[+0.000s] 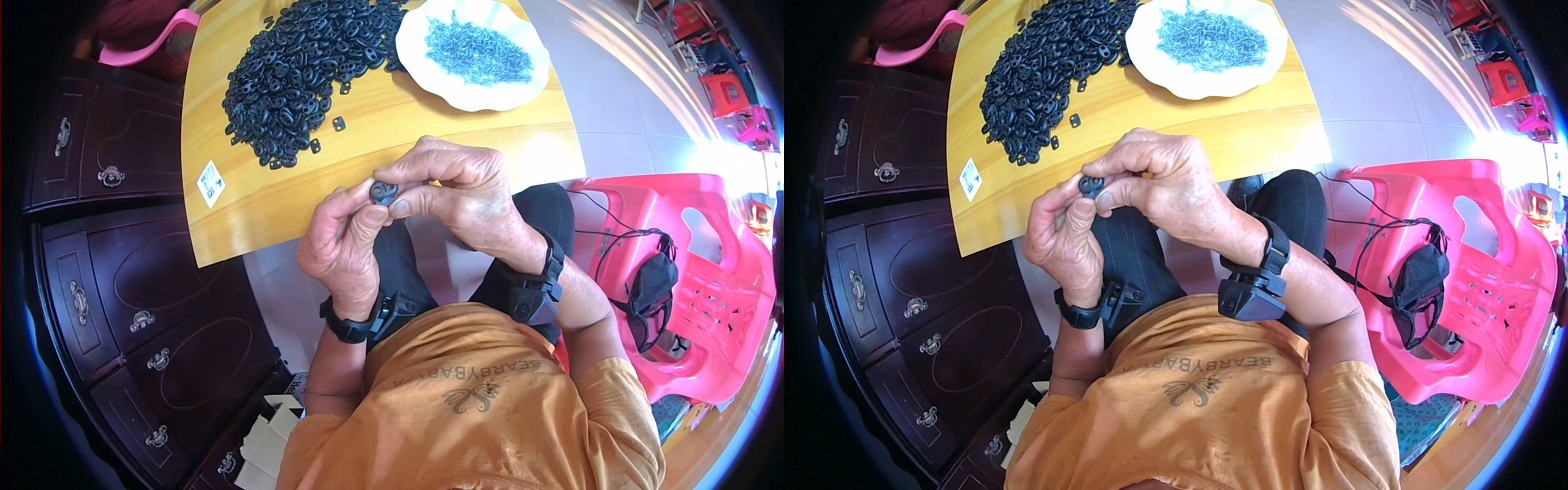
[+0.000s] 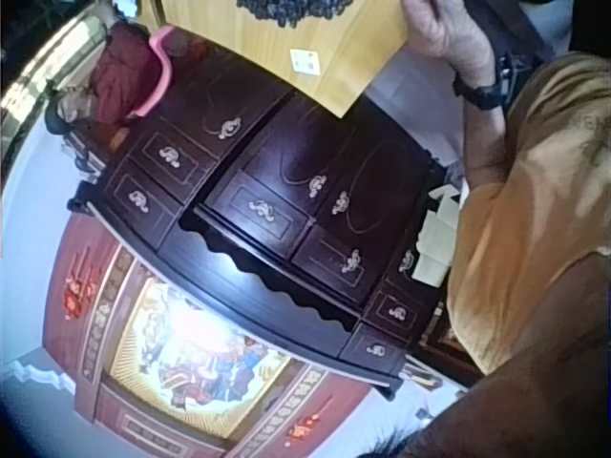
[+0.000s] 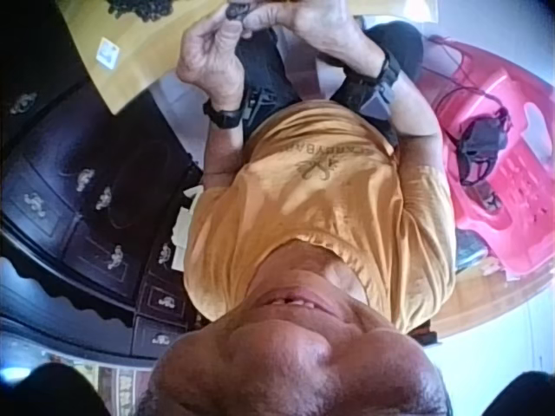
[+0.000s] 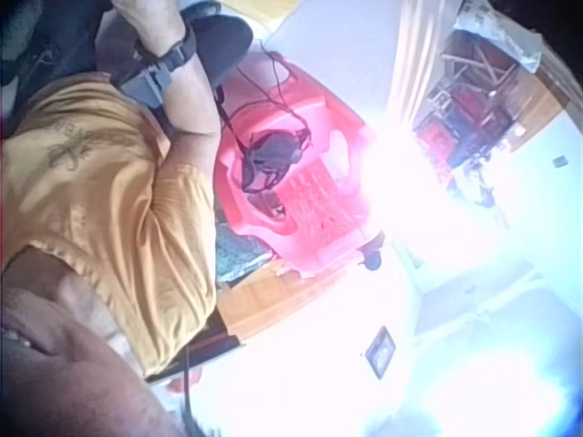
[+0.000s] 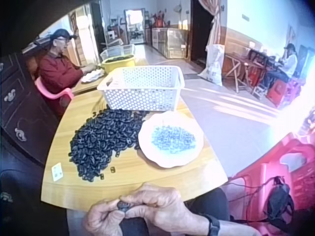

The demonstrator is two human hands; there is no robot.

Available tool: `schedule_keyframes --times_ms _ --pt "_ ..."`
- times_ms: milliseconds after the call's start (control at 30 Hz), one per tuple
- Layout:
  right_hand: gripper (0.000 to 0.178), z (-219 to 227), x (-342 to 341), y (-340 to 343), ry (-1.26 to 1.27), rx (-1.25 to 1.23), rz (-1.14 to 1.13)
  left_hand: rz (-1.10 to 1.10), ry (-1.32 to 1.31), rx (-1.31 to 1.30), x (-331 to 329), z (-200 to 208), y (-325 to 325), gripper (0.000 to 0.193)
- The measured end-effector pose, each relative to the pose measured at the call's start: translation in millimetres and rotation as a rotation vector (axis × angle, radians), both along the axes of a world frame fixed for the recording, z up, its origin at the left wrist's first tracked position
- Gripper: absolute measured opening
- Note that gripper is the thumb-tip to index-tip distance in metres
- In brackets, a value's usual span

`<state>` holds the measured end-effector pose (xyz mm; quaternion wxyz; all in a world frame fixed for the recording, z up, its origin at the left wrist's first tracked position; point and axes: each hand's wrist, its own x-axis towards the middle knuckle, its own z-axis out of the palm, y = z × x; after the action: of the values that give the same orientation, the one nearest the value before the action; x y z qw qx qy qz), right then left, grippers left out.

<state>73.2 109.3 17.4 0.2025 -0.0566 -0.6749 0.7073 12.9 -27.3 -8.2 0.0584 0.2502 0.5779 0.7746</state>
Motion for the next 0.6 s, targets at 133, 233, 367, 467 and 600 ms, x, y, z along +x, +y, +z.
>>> schedule_keyframes --times_ms 133,233,367,467,600 --pt "0.025 -1 3 -3 -0.019 -0.030 -0.004 0.010 -0.017 0.033 4 -2 2 0.021" --pt "0.023 -5 4 -5 0.016 0.061 -0.050 0.029 0.026 0.034 6 -4 4 0.018" --pt "0.023 -7 4 -6 0.033 0.117 -0.086 0.023 0.110 0.017 4 -11 3 0.016" --pt "0.023 -7 0 -6 0.077 0.164 -0.095 0.057 0.091 0.021 3 -10 5 0.016" --pt "0.022 -3 -4 -2 -0.045 0.089 -0.077 0.077 -0.015 0.021 4 -6 15 0.017"
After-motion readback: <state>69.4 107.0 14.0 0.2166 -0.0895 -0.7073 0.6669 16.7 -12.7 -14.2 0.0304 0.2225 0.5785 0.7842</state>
